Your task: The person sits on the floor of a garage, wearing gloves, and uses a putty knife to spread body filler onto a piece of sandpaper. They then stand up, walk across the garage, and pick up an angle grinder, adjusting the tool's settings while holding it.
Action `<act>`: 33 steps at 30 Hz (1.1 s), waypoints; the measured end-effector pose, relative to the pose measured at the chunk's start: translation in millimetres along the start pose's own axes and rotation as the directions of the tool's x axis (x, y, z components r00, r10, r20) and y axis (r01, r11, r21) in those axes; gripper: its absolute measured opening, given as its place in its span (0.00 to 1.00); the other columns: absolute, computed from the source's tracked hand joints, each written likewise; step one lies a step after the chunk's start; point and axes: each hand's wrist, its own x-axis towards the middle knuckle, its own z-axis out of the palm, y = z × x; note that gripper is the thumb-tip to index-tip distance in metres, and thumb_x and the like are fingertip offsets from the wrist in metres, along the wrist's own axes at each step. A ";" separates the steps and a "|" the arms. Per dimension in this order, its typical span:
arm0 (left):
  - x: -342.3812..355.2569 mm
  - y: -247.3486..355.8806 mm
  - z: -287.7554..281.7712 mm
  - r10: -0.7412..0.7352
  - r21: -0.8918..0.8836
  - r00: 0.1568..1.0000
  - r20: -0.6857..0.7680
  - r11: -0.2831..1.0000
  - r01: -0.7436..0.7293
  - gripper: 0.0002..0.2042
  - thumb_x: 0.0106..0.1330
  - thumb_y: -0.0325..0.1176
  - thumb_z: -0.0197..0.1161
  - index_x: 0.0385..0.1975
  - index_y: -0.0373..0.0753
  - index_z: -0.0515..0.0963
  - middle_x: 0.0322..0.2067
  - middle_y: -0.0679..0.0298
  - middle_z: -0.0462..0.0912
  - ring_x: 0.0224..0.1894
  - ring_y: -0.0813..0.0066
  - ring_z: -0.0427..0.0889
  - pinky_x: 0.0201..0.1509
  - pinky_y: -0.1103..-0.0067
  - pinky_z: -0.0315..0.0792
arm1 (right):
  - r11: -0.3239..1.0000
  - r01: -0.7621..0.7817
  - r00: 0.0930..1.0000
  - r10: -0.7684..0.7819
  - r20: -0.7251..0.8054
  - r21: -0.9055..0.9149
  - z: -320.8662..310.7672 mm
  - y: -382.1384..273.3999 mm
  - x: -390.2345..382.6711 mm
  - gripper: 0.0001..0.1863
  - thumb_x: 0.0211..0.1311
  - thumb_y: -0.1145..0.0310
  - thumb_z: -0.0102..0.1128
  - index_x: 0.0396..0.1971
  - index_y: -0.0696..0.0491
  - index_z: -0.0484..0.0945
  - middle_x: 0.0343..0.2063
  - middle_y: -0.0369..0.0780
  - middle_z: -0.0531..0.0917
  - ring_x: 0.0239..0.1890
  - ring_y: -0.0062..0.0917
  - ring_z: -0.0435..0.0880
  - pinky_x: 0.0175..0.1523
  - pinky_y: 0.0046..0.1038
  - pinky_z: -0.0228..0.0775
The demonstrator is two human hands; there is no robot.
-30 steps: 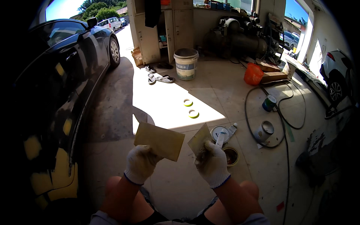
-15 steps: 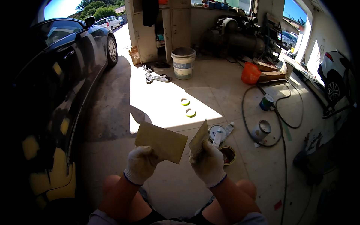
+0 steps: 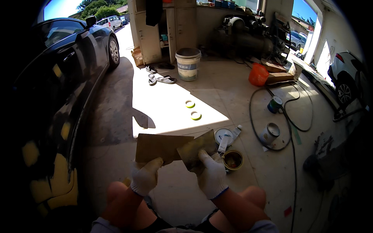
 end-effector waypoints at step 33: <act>14.6 25.5 -16.6 0.237 0.344 0.914 0.331 0.871 -0.350 0.08 0.67 0.21 0.69 0.24 0.37 0.84 0.62 0.47 0.80 0.60 0.58 0.82 0.62 0.67 0.80 | 0.737 -0.137 0.963 0.256 0.085 -0.662 -10.6 -53.5 18.1 0.18 0.76 0.68 0.58 0.56 0.65 0.79 0.42 0.39 0.88 0.40 0.16 0.86 0.44 0.20 0.81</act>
